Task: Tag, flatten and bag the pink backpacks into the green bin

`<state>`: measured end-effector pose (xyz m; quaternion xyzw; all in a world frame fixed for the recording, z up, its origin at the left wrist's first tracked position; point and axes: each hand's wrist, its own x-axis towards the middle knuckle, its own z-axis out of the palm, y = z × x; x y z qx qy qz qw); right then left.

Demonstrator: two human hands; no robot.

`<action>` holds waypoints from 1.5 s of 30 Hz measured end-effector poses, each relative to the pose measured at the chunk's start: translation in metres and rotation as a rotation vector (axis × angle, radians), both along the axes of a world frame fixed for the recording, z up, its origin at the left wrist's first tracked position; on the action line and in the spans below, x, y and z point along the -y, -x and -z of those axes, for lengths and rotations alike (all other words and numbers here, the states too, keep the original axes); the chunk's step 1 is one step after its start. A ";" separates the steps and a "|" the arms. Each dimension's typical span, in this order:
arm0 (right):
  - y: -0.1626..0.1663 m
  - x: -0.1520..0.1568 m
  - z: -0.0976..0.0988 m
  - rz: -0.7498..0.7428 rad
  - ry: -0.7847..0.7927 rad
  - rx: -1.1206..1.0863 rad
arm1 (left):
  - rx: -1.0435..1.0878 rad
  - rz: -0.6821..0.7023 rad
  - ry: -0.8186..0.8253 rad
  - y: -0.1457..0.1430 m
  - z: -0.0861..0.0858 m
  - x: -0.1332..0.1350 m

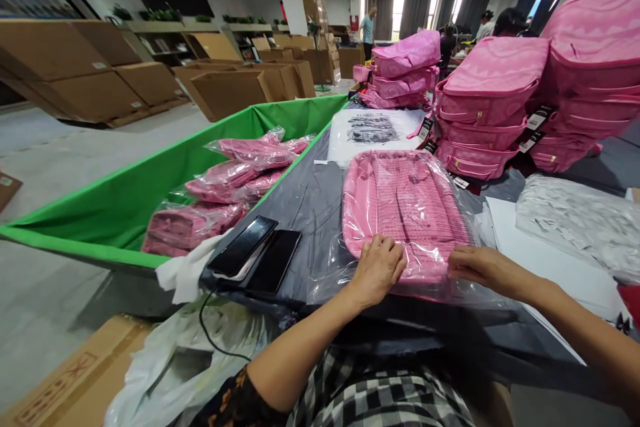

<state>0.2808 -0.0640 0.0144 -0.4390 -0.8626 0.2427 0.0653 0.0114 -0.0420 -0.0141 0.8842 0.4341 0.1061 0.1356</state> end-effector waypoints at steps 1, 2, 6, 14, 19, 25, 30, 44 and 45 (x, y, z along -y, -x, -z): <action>0.000 -0.002 0.002 0.006 -0.004 0.022 | 0.010 0.003 0.003 0.001 0.000 0.000; 0.001 -0.004 0.003 0.012 -0.008 0.040 | 0.019 0.006 0.006 0.001 0.001 0.000; 0.002 -0.009 0.003 0.022 -0.045 0.096 | 0.055 0.044 0.007 0.006 0.005 -0.003; 0.001 -0.032 0.012 0.016 -0.172 0.230 | 0.061 0.150 -0.046 0.014 0.012 -0.011; 0.010 -0.048 0.007 0.060 -0.013 0.227 | 0.059 0.152 -0.046 0.014 0.016 -0.012; 0.002 -0.050 0.016 0.252 -0.052 0.203 | 0.006 0.132 -0.090 0.011 0.022 -0.013; 0.000 -0.013 0.024 0.362 -0.442 0.078 | -0.006 0.125 -0.095 0.011 0.021 -0.011; -0.028 0.026 0.101 -0.084 -0.739 0.179 | -0.060 0.063 -0.238 0.041 0.000 0.003; -0.029 0.025 0.104 -0.076 -0.731 0.171 | -0.082 0.026 -0.247 0.051 -0.001 0.004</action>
